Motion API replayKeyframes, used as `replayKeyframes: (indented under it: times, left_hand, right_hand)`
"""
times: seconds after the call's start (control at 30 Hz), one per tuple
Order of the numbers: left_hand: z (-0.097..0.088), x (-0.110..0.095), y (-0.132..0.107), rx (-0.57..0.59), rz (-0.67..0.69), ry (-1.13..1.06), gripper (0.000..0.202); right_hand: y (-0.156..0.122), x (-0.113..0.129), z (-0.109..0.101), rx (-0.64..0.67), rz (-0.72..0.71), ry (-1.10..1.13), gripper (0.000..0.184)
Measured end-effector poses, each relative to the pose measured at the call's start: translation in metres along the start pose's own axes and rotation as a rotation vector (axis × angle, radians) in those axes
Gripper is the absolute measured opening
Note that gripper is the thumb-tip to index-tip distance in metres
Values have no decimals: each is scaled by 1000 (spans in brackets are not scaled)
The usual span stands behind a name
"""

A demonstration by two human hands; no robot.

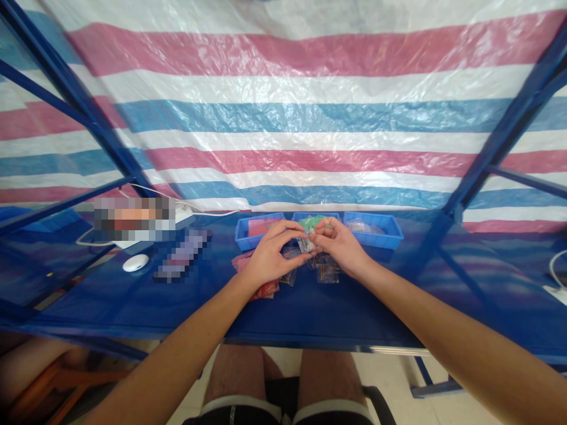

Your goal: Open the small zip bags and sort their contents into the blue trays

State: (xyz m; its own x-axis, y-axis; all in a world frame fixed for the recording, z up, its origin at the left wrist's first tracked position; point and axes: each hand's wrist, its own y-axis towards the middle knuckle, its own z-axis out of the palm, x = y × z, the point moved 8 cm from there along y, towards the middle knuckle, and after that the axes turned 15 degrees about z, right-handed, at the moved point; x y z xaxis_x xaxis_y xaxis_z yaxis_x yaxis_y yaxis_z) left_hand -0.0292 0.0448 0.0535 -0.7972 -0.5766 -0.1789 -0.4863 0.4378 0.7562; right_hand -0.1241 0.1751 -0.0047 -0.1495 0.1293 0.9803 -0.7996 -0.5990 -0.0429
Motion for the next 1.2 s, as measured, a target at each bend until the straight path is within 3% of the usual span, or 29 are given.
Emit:
replayKeyframes:
  times: [0.37, 0.53, 0.63, 0.77, 0.97, 1.1, 1.2]
  left_hand:
    - [6, 5, -3, 48, 2, 20, 43]
    - [-1, 5, -2, -22, -1, 29, 22]
    - [-8, 2, 0, -64, -21, 6, 16]
    - [-11, 4, 0, -90, -83, -16, 15]
    - [-6, 16, -7, -129, -180, -74, 25]
    - [-3, 20, -10, -107, -222, -107, 34]
    - [-6, 14, -7, -104, -172, -55, 40]
  right_hand:
    - [-2, -3, 1, 36, 107, 118, 47]
    - [-7, 1, 10, 92, 128, 53, 53]
    - [-7, 1, 13, 110, 146, 26, 46]
    - [-7, 7, 8, 61, 73, -19, 43]
    - [-11, 19, 11, 29, -143, -341, 35]
    - [-7, 10, 16, 85, -89, -307, 33]
    - [-5, 7, 14, 92, -47, -191, 38]
